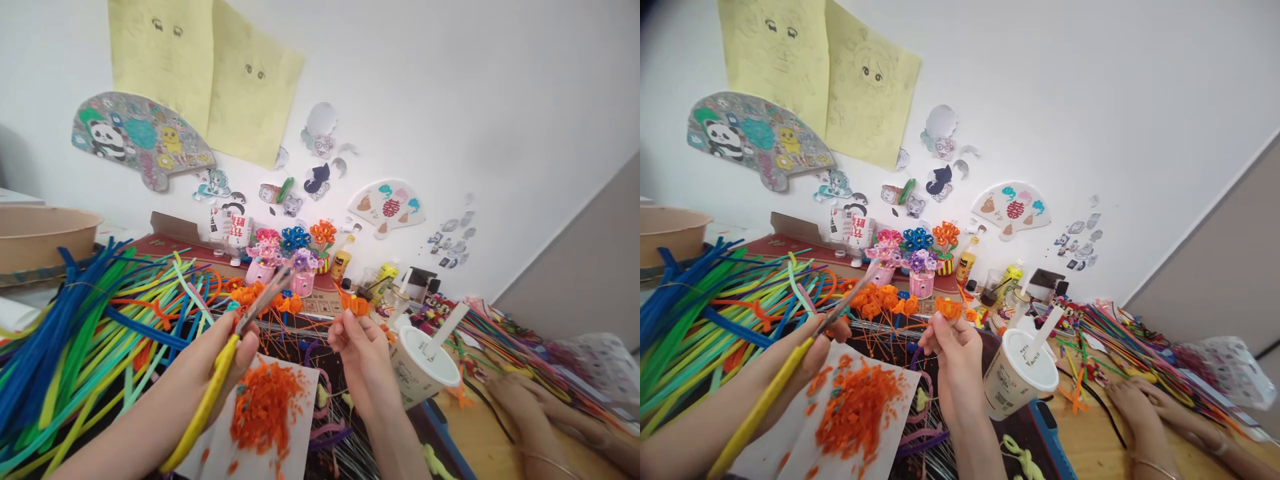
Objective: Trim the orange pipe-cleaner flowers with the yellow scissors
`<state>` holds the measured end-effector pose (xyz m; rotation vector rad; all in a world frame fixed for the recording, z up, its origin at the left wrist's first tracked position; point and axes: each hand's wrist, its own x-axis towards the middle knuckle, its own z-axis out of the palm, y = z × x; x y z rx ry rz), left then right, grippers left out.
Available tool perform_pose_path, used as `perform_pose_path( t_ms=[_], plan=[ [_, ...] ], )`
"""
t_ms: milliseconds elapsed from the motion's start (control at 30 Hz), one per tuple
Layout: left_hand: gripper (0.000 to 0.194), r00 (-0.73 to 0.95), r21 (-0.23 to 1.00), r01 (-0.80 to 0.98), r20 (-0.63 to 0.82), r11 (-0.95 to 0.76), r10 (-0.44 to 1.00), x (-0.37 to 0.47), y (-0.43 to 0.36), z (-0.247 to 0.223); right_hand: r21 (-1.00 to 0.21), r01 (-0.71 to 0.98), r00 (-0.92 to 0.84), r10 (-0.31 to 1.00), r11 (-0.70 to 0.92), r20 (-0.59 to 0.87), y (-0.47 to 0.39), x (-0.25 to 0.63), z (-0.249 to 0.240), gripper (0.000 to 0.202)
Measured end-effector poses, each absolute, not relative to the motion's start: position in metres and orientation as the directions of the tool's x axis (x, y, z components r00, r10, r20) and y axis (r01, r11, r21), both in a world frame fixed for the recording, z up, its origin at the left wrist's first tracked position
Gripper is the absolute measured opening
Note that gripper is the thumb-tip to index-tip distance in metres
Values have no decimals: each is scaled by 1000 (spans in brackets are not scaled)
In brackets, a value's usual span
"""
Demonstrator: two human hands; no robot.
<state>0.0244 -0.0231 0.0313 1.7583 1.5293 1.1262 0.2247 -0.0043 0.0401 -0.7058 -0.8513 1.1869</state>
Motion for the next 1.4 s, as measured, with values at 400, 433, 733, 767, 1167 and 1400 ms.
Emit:
perform_pose_path(
  t_ms=[400, 433, 733, 767, 1167, 1400],
  plan=[
    [33, 170, 513, 840, 67, -180, 983, 39, -34, 25, -742, -627, 176, 971, 237, 161, -9, 216, 43, 17],
    [33, 178, 509, 840, 65, -187, 982, 40, -33, 25, -736, -634, 182, 971, 238, 158, -10, 216, 43, 17],
    [30, 193, 492, 849, 53, -194, 980, 40, -29, 19, -702, -679, 178, 976, 216, 128, -9, 218, 41, 20],
    [30, 198, 493, 847, 53, -198, 979, 39, -30, 18, -699, -681, 180, 975, 217, 127, -9, 218, 40, 20],
    [29, 239, 495, 848, -40, -189, 970, 43, -25, 21, -690, -694, 154, 978, 207, 139, -9, 218, 39, 19],
    [30, 232, 459, 863, 13, -212, 973, 42, -25, 13, -685, -696, 153, 977, 215, 150, -9, 218, 39, 18]
  ],
)
